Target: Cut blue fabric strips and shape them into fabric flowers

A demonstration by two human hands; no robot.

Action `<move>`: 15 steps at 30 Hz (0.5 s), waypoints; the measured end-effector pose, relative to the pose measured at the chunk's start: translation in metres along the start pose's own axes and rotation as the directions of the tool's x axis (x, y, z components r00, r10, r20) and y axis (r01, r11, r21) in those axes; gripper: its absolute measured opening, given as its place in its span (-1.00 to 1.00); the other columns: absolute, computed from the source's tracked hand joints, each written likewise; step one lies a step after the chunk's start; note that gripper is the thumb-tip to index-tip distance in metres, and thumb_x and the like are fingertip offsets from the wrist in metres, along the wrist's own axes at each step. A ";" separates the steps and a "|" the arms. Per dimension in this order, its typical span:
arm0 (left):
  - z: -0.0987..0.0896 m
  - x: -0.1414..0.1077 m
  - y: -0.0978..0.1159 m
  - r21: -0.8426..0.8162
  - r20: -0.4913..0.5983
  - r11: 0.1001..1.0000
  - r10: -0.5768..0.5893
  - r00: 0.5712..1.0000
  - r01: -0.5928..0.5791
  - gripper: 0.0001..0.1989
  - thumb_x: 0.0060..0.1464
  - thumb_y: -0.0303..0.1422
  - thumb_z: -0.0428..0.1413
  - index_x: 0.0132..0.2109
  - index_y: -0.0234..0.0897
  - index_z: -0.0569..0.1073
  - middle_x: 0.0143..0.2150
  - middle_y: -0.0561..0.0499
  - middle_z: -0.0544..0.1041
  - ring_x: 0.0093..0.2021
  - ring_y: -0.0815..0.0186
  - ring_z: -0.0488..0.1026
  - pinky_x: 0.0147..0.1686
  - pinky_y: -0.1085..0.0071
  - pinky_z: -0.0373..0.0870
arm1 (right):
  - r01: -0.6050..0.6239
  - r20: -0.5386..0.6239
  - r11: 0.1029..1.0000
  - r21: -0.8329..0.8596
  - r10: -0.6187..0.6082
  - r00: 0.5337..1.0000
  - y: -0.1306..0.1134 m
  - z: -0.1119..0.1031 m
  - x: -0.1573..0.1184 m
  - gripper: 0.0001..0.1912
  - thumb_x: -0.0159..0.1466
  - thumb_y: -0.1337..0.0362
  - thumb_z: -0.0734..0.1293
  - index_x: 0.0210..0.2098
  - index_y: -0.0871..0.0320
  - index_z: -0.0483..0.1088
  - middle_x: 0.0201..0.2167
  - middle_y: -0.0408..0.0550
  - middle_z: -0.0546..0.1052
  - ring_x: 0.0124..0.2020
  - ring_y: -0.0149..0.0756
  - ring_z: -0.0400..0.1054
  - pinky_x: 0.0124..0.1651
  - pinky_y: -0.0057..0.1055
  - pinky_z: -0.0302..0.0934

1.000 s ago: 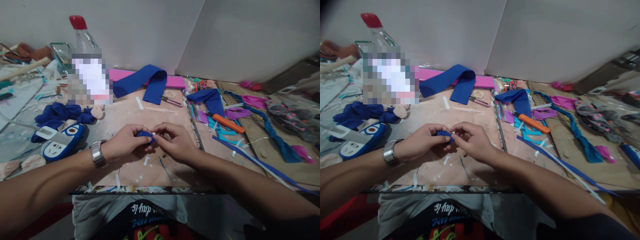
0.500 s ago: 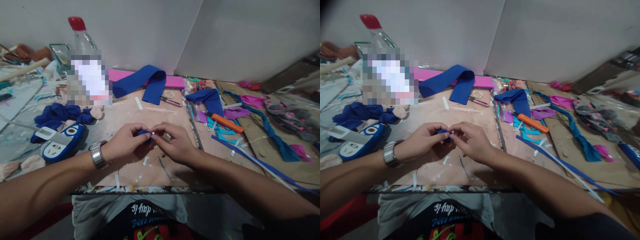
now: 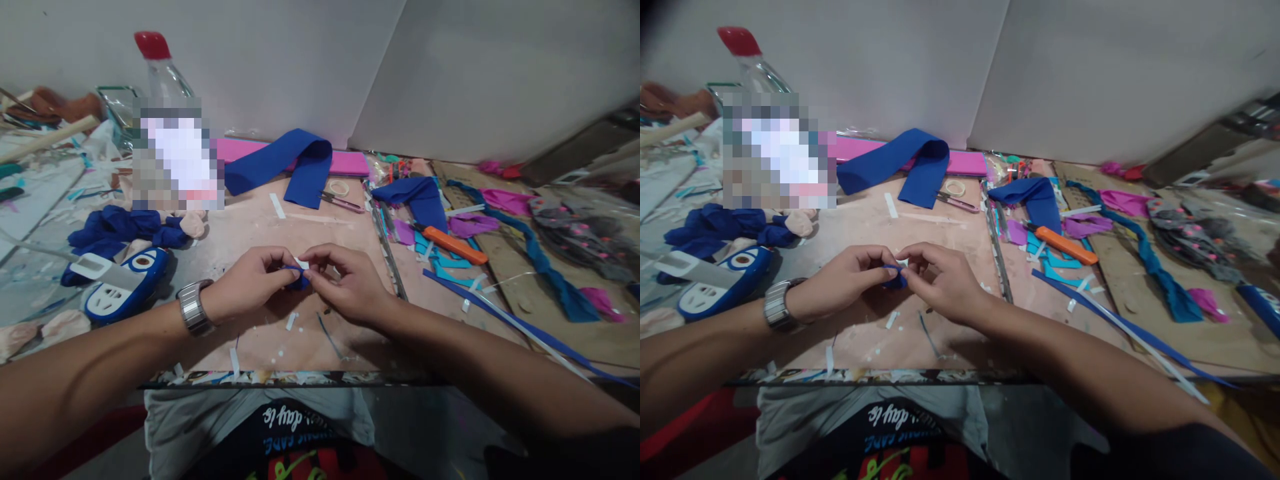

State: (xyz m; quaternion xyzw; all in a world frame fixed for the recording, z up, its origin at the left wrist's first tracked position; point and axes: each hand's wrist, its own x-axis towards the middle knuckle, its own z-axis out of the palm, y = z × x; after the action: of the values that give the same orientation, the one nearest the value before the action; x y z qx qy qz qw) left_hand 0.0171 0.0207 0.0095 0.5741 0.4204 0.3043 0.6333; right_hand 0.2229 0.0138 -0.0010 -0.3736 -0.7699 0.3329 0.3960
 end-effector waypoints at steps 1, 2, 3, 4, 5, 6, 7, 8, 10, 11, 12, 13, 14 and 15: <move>0.000 0.000 0.001 0.007 0.021 1.000 -0.011 1.000 0.010 -0.85 0.11 -0.31 0.25 -0.33 -0.32 0.52 -0.37 0.01 0.57 -0.36 0.37 0.46 -0.28 0.42 0.39 | -0.004 0.002 1.000 0.003 0.004 1.000 0.000 0.000 0.000 -0.80 0.33 0.37 0.38 -0.05 0.19 0.50 -0.35 -0.13 0.57 -0.37 -0.44 0.43 -0.29 -0.49 0.35; 0.000 -0.001 0.001 0.006 0.045 1.000 -0.030 0.999 0.030 -0.83 0.11 -0.30 0.25 -0.34 -0.31 0.50 -0.39 0.02 0.55 -0.39 0.38 0.44 -0.34 0.44 0.38 | -0.006 0.007 1.000 0.007 0.006 1.000 0.000 -0.001 0.000 -0.80 0.33 0.36 0.38 -0.04 0.19 0.49 -0.34 -0.12 0.57 -0.36 -0.43 0.44 -0.29 -0.49 0.35; -0.001 -0.002 0.002 0.000 0.072 0.998 -0.055 0.996 0.055 -0.81 0.12 -0.28 0.24 -0.34 -0.31 0.48 -0.42 0.04 0.53 -0.43 0.39 0.42 -0.39 0.45 0.35 | -0.004 0.012 1.000 0.011 0.004 1.000 0.000 -0.001 0.000 -0.80 0.33 0.36 0.37 -0.04 0.19 0.49 -0.33 -0.11 0.58 -0.35 -0.43 0.44 -0.28 -0.48 0.36; -0.001 -0.003 0.002 -0.004 0.099 0.997 -0.081 0.992 0.082 -0.79 0.13 -0.26 0.24 -0.34 -0.30 0.46 -0.44 0.05 0.51 -0.47 0.40 0.40 -0.44 0.47 0.33 | 0.004 0.017 1.000 0.014 -0.004 1.000 0.000 -0.002 0.000 -0.80 0.33 0.36 0.38 -0.04 0.19 0.49 -0.31 -0.10 0.58 -0.34 -0.43 0.45 -0.27 -0.48 0.36; -0.001 -0.003 0.002 -0.005 0.125 0.994 -0.106 0.987 0.107 -0.78 0.15 -0.24 0.23 -0.33 -0.30 0.45 -0.45 0.05 0.50 -0.49 0.41 0.39 -0.48 0.47 0.31 | 0.016 0.019 1.000 0.016 -0.016 1.000 0.000 -0.002 0.000 -0.80 0.33 0.36 0.38 -0.04 0.19 0.49 -0.30 -0.09 0.59 -0.33 -0.43 0.46 -0.26 -0.48 0.37; 0.000 -0.004 0.001 -0.001 0.147 0.992 -0.125 0.981 0.127 -0.77 0.16 -0.22 0.22 -0.31 -0.30 0.46 -0.45 0.05 0.49 -0.51 0.41 0.38 -0.50 0.48 0.30 | 0.028 0.022 0.999 0.016 -0.028 0.999 0.000 -0.003 0.000 -0.80 0.33 0.37 0.38 -0.05 0.19 0.49 -0.29 -0.09 0.60 -0.33 -0.43 0.46 -0.25 -0.48 0.37; 0.000 -0.005 0.001 0.002 0.166 0.990 -0.139 0.976 0.141 -0.76 0.17 -0.21 0.22 -0.29 -0.31 0.47 -0.44 0.04 0.50 -0.51 0.41 0.38 -0.51 0.47 0.31 | 0.038 0.026 0.999 0.015 -0.038 0.999 0.000 -0.003 0.000 -0.80 0.33 0.37 0.39 -0.05 0.19 0.50 -0.29 -0.09 0.60 -0.33 -0.43 0.46 -0.25 -0.48 0.37; 0.000 -0.005 0.000 0.002 0.181 0.988 -0.151 0.972 0.154 -0.76 0.18 -0.19 0.22 -0.26 -0.31 0.48 -0.42 0.03 0.51 -0.51 0.40 0.38 -0.50 0.46 0.32 | 0.042 0.030 0.999 0.015 -0.042 0.999 0.000 -0.003 0.000 -0.81 0.33 0.36 0.39 -0.06 0.18 0.50 -0.29 -0.09 0.60 -0.33 -0.43 0.46 -0.24 -0.47 0.37; 0.001 -0.005 0.000 -0.023 0.191 0.984 -0.167 0.967 0.174 -0.74 0.19 -0.17 0.22 -0.24 -0.31 0.50 -0.41 0.02 0.52 -0.51 0.40 0.38 -0.50 0.45 0.33 | 0.026 0.030 0.999 0.027 -0.027 0.999 0.000 -0.003 0.000 -0.81 0.34 0.34 0.40 -0.05 0.17 0.50 -0.29 -0.09 0.60 -0.32 -0.41 0.46 -0.23 -0.46 0.37; 0.002 -0.005 0.000 -0.046 0.176 0.985 -0.156 0.972 0.166 -0.74 0.18 -0.17 0.23 -0.24 -0.32 0.52 -0.40 0.02 0.53 -0.50 0.40 0.39 -0.48 0.45 0.34 | 0.008 0.023 0.999 0.043 -0.009 1.000 0.000 -0.002 0.000 -0.80 0.35 0.31 0.40 -0.03 0.17 0.49 -0.29 -0.08 0.59 -0.30 -0.40 0.46 -0.21 -0.45 0.37; 0.002 -0.004 0.000 -0.071 0.143 0.988 -0.128 0.981 0.140 -0.74 0.17 -0.17 0.25 -0.24 -0.32 0.54 -0.38 0.01 0.55 -0.47 0.40 0.40 -0.45 0.45 0.36 | -0.012 0.007 0.998 0.068 0.011 1.000 -0.001 -0.002 0.000 -0.78 0.35 0.28 0.42 -0.02 0.17 0.48 -0.28 -0.08 0.58 -0.29 -0.40 0.46 -0.20 -0.44 0.38; 0.003 -0.004 0.001 -0.091 0.098 0.991 -0.090 0.991 0.099 -0.75 0.15 -0.19 0.27 -0.25 -0.32 0.57 -0.35 0.00 0.58 -0.42 0.39 0.43 -0.39 0.44 0.38 | -0.030 -0.015 0.995 0.099 0.032 0.999 -0.001 -0.002 0.000 -0.76 0.34 0.25 0.43 -0.03 0.17 0.47 -0.27 -0.08 0.58 -0.28 -0.39 0.45 -0.19 -0.44 0.38; 0.003 -0.003 0.002 -0.103 0.047 0.993 -0.047 0.998 0.052 -0.76 0.13 -0.20 0.28 -0.24 -0.33 0.60 -0.31 -0.02 0.60 -0.37 0.38 0.46 -0.32 0.44 0.40 | -0.048 -0.030 0.990 0.130 0.052 0.998 -0.001 -0.001 0.000 -0.76 0.33 0.22 0.45 -0.05 0.16 0.46 -0.26 -0.08 0.57 -0.28 -0.39 0.45 -0.20 -0.44 0.38; 0.003 -0.003 0.002 -0.105 -0.002 0.994 -0.008 1.000 0.007 -0.78 0.12 -0.22 0.30 -0.24 -0.33 0.62 -0.26 -0.03 0.62 -0.31 0.36 0.48 -0.25 0.44 0.41 | -0.064 -0.037 0.986 0.154 0.071 0.997 -0.002 -0.001 0.000 -0.76 0.32 0.20 0.46 -0.08 0.16 0.45 -0.27 -0.08 0.56 -0.29 -0.40 0.44 -0.21 -0.45 0.38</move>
State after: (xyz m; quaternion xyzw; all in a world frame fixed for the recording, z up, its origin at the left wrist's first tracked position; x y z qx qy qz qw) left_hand 0.0189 0.0171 0.0124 0.5382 0.4069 0.3242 0.6631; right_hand 0.2228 0.0133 0.0011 -0.3750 -0.7204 0.3963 0.4281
